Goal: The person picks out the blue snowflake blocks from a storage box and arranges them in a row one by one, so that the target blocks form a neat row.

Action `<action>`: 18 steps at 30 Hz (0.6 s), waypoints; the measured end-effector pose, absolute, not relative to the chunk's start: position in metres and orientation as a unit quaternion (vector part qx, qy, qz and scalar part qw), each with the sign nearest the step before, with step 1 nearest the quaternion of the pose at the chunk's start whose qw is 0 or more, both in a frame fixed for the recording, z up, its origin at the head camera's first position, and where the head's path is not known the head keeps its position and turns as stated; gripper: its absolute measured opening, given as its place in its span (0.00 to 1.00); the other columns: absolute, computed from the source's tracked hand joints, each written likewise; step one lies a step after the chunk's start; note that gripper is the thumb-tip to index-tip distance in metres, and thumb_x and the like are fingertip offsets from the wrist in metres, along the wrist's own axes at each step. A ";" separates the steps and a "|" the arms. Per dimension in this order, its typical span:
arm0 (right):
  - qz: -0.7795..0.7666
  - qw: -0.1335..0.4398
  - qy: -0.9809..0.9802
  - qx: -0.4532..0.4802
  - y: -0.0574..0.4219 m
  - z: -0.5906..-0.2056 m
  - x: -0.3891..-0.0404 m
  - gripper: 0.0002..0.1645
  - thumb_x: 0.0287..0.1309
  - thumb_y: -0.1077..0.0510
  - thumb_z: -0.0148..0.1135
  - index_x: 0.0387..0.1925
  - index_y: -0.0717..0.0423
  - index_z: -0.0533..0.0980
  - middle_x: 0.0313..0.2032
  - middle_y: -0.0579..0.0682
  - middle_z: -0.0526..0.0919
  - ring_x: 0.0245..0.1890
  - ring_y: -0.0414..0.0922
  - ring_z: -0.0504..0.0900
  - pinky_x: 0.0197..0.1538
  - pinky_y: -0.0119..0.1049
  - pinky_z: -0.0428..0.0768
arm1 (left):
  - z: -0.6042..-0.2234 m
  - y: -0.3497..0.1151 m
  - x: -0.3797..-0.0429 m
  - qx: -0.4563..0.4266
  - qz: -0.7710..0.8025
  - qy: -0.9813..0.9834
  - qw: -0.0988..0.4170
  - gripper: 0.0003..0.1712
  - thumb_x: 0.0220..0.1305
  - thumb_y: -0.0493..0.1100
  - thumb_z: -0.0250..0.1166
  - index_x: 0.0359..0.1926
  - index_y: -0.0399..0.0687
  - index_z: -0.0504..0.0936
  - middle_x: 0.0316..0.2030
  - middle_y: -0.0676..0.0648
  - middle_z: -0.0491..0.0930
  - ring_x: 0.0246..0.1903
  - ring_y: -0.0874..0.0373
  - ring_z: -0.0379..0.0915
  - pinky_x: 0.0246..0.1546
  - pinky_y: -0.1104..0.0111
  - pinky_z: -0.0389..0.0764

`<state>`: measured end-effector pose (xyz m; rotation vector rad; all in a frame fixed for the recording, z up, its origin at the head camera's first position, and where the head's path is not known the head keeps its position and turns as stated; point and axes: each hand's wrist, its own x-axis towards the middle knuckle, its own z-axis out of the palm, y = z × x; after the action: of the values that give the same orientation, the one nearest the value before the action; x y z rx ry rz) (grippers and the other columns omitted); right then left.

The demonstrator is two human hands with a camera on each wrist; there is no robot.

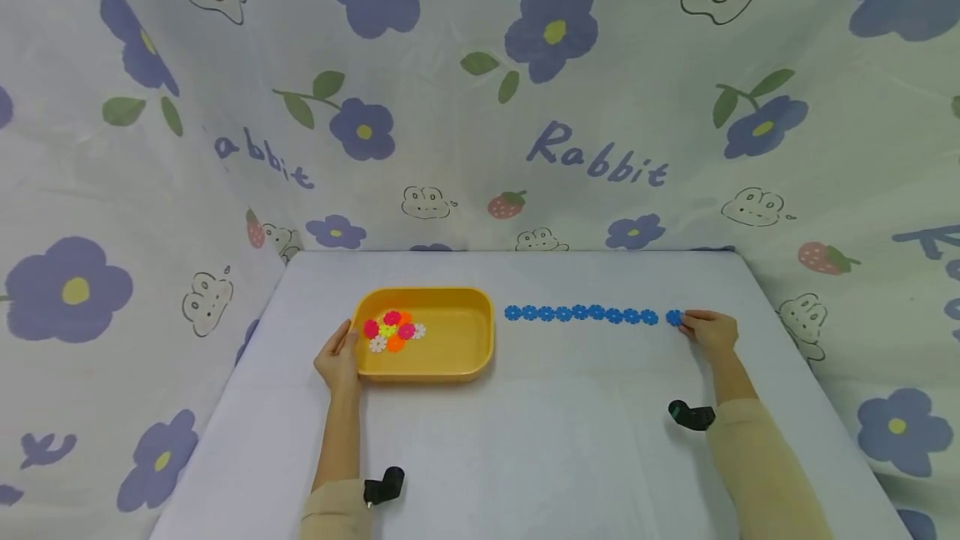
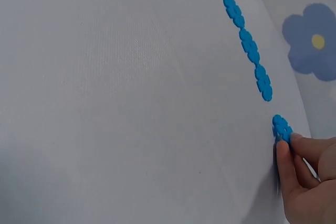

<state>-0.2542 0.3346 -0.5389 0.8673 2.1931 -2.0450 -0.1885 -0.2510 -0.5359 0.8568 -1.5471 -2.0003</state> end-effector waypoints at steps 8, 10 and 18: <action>-0.564 0.016 0.783 0.261 0.329 -0.540 -0.257 0.22 0.60 0.68 0.57 0.55 0.75 0.70 0.43 0.63 0.79 0.22 0.26 0.77 0.36 0.23 0.82 | -0.536 -0.250 -0.189 0.316 -0.726 -0.565 0.232 0.20 0.62 0.34 0.61 0.56 0.34 0.76 0.44 0.54 0.83 0.39 0.70 0.77 0.51 0.72 0.76; -0.556 0.015 0.792 0.252 0.328 -0.539 -0.257 0.22 0.60 0.67 0.56 0.55 0.75 0.71 0.50 0.67 0.76 0.23 0.25 0.77 0.37 0.23 0.82 | -0.536 -0.249 -0.189 0.318 -0.724 -0.567 0.231 0.20 0.62 0.34 0.61 0.55 0.35 0.76 0.48 0.50 0.82 0.40 0.70 0.77 0.51 0.73 0.76; -0.605 0.022 0.766 0.215 0.325 -0.533 -0.253 0.24 0.60 0.71 0.55 0.57 0.79 0.67 0.30 0.43 0.80 0.25 0.29 0.79 0.36 0.25 0.83 | -0.536 -0.250 -0.189 0.321 -0.722 -0.569 0.229 0.20 0.63 0.33 0.61 0.56 0.35 0.76 0.51 0.47 0.80 0.41 0.69 0.76 0.51 0.73 0.76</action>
<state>-0.2531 0.3250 -0.5326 0.6649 2.3733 -1.8747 -0.1892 -0.2495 -0.5359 0.8840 -1.5653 -1.9879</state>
